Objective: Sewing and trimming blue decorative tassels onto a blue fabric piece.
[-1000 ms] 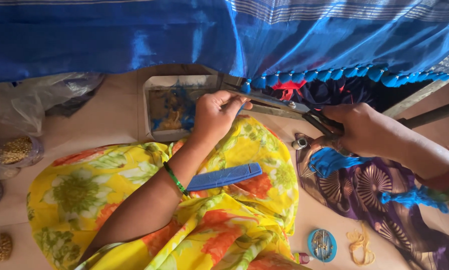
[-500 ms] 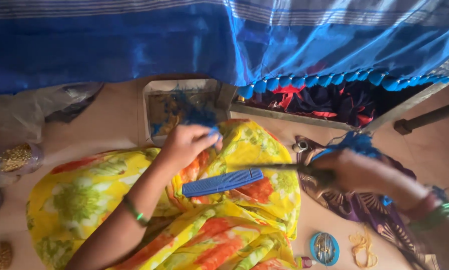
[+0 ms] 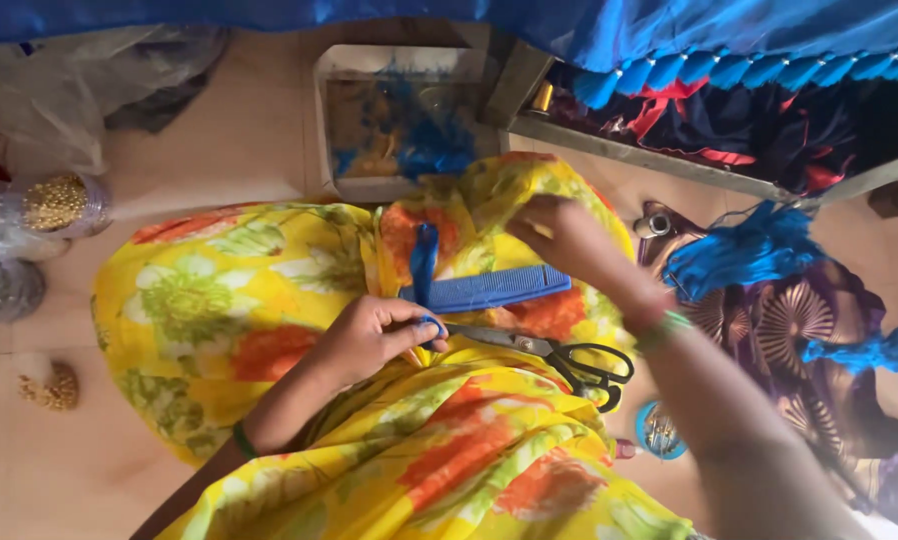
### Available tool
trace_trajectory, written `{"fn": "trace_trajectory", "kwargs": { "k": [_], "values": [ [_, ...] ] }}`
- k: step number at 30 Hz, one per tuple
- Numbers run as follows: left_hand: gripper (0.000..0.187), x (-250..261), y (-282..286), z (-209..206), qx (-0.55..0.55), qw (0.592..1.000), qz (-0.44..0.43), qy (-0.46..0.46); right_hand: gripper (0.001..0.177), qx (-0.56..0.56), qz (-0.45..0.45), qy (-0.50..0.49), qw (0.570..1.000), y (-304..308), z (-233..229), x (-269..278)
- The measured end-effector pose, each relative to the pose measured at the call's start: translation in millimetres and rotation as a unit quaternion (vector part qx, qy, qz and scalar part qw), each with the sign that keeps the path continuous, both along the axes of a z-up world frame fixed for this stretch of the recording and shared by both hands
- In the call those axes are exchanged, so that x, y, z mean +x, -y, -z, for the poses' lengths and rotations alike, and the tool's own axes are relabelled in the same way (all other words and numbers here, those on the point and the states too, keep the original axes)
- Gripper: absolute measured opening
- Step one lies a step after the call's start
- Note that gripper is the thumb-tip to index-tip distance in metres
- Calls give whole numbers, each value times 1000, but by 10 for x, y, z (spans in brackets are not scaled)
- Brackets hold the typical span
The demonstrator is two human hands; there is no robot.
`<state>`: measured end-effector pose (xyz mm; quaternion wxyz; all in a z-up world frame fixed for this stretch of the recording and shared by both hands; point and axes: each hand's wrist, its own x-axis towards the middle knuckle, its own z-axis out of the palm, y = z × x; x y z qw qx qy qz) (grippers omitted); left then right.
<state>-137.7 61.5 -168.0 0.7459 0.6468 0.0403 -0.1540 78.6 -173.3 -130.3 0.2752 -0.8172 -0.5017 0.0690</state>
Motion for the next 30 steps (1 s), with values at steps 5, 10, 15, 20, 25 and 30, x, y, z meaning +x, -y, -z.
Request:
{"fn": "trace_trajectory", "kwargs": {
  "k": [5,10,15,20,25,30],
  "values": [
    [19,13,-96,-231,-26,999,-42,6,28,-167,-25,104,980,-919,842,72],
    [19,-24,-421,-350,105,984,-124,77,25,-229,-48,82,969,-1092,856,140],
    [17,309,-707,-587,142,955,-205,160,19,56,121,67,989,-624,840,561],
    [44,943,-655,-938,373,861,-239,249,15,100,259,196,941,79,102,587],
    [54,1494,-175,-1231,252,848,-154,441,24,151,345,195,906,748,-659,185],
    [48,1891,453,-1402,-200,916,-32,347,23,154,345,300,876,1451,-905,-72]
  ]
}}
